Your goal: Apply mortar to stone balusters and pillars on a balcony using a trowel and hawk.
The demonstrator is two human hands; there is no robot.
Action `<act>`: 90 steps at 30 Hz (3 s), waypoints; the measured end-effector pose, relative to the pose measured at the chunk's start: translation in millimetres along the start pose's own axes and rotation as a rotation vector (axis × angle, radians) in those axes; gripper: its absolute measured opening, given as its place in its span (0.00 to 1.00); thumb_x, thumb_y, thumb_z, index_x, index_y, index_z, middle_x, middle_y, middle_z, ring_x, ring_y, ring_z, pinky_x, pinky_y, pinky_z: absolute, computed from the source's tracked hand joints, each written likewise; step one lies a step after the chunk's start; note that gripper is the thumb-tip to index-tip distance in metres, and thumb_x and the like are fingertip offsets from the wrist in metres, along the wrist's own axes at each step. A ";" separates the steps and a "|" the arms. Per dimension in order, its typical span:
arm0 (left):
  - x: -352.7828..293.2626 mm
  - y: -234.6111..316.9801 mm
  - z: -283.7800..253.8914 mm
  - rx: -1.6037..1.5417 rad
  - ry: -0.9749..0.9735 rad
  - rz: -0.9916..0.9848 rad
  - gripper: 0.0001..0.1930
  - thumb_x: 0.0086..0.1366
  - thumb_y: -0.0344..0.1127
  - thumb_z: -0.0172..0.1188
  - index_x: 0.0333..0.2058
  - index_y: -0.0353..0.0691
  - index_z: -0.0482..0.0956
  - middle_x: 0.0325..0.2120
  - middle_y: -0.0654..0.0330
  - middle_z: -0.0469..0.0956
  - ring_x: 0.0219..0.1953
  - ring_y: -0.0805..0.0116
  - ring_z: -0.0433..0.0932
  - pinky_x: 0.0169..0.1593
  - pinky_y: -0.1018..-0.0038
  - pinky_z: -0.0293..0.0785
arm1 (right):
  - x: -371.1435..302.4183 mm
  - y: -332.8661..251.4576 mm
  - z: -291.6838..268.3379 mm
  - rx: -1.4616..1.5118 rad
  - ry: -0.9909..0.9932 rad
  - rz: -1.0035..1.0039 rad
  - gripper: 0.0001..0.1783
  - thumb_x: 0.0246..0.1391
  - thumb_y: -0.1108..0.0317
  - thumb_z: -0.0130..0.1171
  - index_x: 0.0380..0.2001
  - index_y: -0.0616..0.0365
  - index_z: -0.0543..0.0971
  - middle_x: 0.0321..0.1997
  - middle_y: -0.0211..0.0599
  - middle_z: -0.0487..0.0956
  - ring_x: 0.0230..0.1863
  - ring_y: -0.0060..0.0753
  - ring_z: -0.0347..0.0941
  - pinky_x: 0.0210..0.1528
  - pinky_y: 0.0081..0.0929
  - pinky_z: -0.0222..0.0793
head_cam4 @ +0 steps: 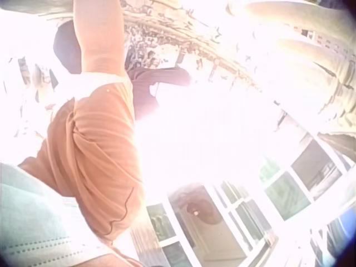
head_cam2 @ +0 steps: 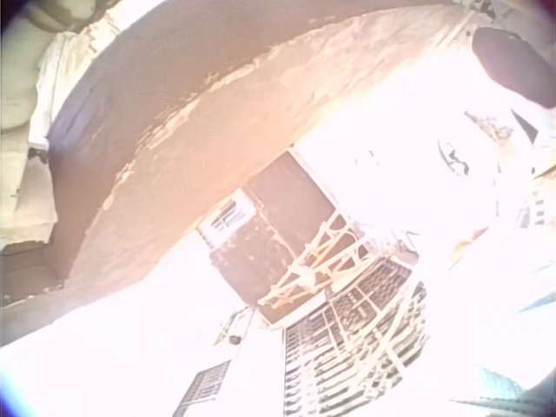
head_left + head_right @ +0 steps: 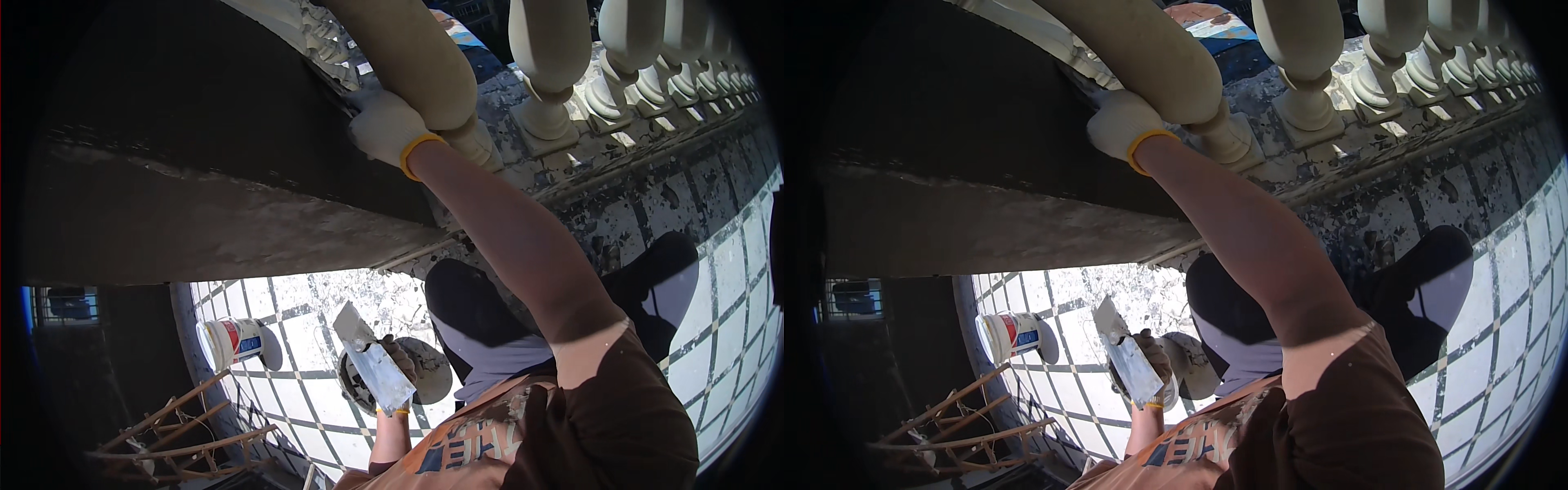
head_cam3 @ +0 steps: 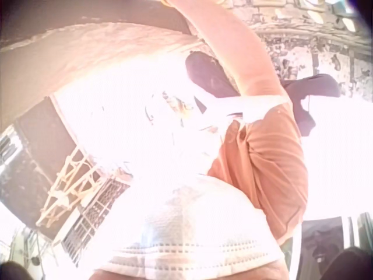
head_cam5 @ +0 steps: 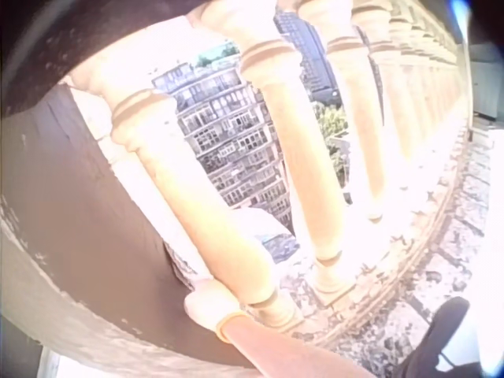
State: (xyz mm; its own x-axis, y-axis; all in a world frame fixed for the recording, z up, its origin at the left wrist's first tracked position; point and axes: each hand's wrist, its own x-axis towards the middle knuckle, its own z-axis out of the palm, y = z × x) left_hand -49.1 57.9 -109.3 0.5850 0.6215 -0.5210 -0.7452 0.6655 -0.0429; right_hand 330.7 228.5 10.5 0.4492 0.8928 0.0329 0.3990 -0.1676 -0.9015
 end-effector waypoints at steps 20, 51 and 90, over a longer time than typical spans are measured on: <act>7.5 -10.5 11.2 0.168 -0.076 -0.119 0.17 0.64 0.41 0.64 0.47 0.37 0.78 0.31 0.64 0.80 0.28 0.76 0.75 0.34 0.81 0.74 | -79.7 54.3 23.9 0.190 0.139 0.077 0.32 0.55 0.72 0.46 0.66 0.52 0.72 0.54 0.52 0.82 0.53 0.57 0.77 0.54 0.41 0.71; 7.1 27.5 -34.9 -0.010 -0.037 -0.121 0.37 0.59 0.58 0.68 0.53 0.29 0.75 0.32 0.63 0.80 0.27 0.76 0.75 0.33 0.82 0.74 | -102.6 107.5 -5.9 0.067 -0.152 -0.019 0.32 0.51 0.73 0.48 0.63 0.50 0.76 0.51 0.51 0.83 0.47 0.56 0.78 0.49 0.40 0.73; 9.1 40.3 -56.7 0.019 0.017 -0.096 0.33 0.58 0.53 0.72 0.53 0.33 0.76 0.33 0.63 0.82 0.28 0.74 0.77 0.34 0.80 0.76 | -109.9 180.2 34.9 0.321 -0.202 -0.080 0.34 0.55 0.73 0.51 0.67 0.55 0.69 0.63 0.45 0.78 0.60 0.44 0.76 0.61 0.34 0.69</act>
State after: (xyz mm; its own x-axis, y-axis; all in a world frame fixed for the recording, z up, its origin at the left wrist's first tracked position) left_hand -91.9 67.0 -164.1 0.6480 0.5476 -0.5293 -0.6797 0.7294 -0.0776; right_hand 325.4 114.8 -170.6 0.2476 0.9675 0.0514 0.1416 0.0163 -0.9898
